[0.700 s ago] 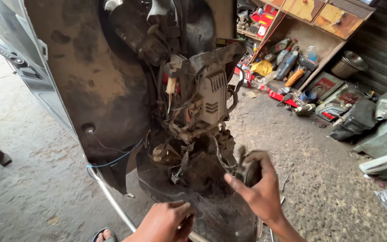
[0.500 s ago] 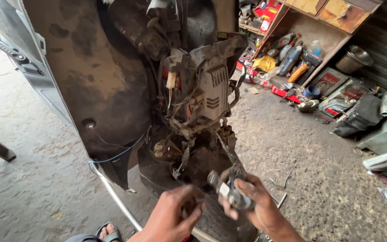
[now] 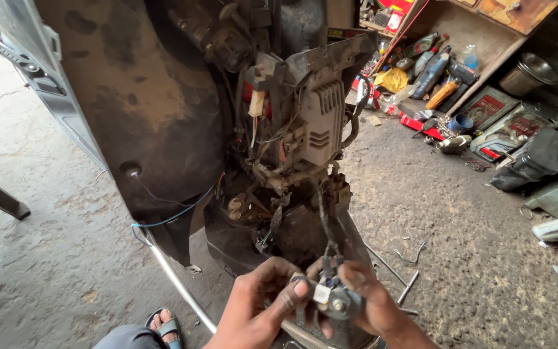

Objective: Inspecting and repairing the internal wiring and components behind the front panel of a motorcycle.

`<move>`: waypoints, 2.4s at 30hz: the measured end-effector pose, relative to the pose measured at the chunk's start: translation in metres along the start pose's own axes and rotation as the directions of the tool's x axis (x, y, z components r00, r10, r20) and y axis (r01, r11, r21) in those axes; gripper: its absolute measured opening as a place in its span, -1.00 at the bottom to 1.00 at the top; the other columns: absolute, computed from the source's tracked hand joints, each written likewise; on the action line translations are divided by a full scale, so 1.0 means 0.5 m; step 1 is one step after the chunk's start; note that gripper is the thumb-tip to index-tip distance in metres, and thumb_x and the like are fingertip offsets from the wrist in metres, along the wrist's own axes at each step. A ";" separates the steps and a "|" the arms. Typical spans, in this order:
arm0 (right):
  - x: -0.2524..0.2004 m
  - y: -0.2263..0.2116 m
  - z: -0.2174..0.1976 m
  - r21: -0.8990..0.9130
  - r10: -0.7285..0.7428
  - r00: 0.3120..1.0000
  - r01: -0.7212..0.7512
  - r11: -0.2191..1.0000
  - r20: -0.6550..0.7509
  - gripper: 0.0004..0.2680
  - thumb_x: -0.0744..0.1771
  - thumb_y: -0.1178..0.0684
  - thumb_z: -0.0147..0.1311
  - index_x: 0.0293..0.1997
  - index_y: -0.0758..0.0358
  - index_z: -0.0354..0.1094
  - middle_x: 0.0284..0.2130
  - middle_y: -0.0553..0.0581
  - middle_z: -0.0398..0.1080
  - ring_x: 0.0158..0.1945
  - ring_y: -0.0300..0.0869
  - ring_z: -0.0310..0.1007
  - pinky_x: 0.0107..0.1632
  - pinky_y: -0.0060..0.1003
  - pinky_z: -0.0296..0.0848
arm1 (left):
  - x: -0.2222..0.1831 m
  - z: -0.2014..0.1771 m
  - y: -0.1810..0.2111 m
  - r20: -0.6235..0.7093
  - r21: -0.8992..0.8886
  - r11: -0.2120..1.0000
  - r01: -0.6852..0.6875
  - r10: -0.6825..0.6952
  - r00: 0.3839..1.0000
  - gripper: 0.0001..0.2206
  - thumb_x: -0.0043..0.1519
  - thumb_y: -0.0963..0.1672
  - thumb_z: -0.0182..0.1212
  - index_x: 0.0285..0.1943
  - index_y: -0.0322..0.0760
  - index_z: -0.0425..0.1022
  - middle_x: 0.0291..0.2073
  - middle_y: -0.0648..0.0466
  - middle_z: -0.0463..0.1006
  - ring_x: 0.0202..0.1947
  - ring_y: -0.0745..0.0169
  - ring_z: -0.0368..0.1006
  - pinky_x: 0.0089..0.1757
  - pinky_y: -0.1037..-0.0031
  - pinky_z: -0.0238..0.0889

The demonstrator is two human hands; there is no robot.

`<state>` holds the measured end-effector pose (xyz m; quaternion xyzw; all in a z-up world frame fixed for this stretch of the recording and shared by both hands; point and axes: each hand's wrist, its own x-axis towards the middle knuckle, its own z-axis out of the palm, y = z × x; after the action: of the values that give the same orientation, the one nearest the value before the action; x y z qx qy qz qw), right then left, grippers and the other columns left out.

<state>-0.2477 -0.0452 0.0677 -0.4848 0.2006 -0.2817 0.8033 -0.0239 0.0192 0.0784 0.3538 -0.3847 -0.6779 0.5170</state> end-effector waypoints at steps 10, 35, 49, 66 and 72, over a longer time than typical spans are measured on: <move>0.009 0.017 0.001 -0.321 -0.003 0.991 -0.041 0.946 -0.136 -0.53 0.45 -0.34 -0.19 0.22 0.36 0.31 -0.11 0.27 0.46 -0.11 -0.14 0.50 -0.07 -0.28 0.51 | 0.024 -0.073 -0.033 -0.201 0.405 0.887 0.222 -0.150 0.968 -0.71 0.24 -0.01 0.21 -0.16 -0.36 0.61 -0.54 0.05 0.56 -0.47 0.28 0.35 -0.39 0.42 0.17; 0.104 -0.107 -0.121 -0.830 -0.628 0.609 -0.095 0.549 -0.485 -0.54 0.29 0.20 0.20 0.38 0.34 0.20 0.01 0.16 0.51 -0.14 -0.14 0.53 -0.06 -0.29 0.50 | 0.062 -0.103 -0.087 -0.525 0.381 0.914 -0.139 0.337 0.781 -0.82 0.26 -0.16 0.20 -0.09 -0.43 0.39 -0.52 0.06 0.45 -0.59 0.41 0.26 -0.51 0.55 0.15; 0.116 -0.063 -0.118 -0.375 -0.490 0.770 0.349 0.859 -0.409 -0.56 0.36 0.10 0.01 0.38 0.26 -0.12 0.18 0.32 0.32 0.23 0.05 0.42 0.32 0.00 0.30 | 0.063 -0.065 -0.051 -0.499 0.445 0.887 -0.126 0.362 0.787 -0.64 0.20 -0.19 0.18 0.17 -0.39 0.27 -0.19 0.04 0.53 -0.28 0.36 0.50 -0.32 0.53 0.35; 0.062 -0.157 -0.160 -0.338 -0.582 0.720 0.478 0.811 -0.379 -0.58 0.23 0.20 0.31 0.21 0.35 0.27 0.05 0.20 0.44 0.17 0.00 0.39 0.15 -0.06 0.51 | 0.065 -0.074 -0.056 -0.416 0.572 0.815 -0.088 0.381 0.826 -0.44 0.05 -0.26 0.30 0.27 -0.39 0.23 -0.17 -0.06 0.51 -0.42 0.33 0.49 -0.45 0.54 0.30; 0.031 -0.209 -0.089 -0.486 -0.714 0.623 0.539 0.688 -0.319 -0.61 0.30 0.23 0.23 0.27 0.41 0.27 0.06 0.27 0.45 0.06 -0.08 0.49 0.17 -0.11 0.52 | 0.067 -0.069 -0.055 -0.435 0.597 0.801 -0.050 0.375 0.819 -0.43 0.03 -0.25 0.31 0.27 -0.40 0.25 -0.18 -0.04 0.53 -0.43 0.34 0.51 -0.48 0.56 0.24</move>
<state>-0.2894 -0.1233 0.1402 -0.5694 0.2559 -0.6200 0.4753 -0.0129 -0.0138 0.0355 0.6155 -0.4458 -0.3440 0.5515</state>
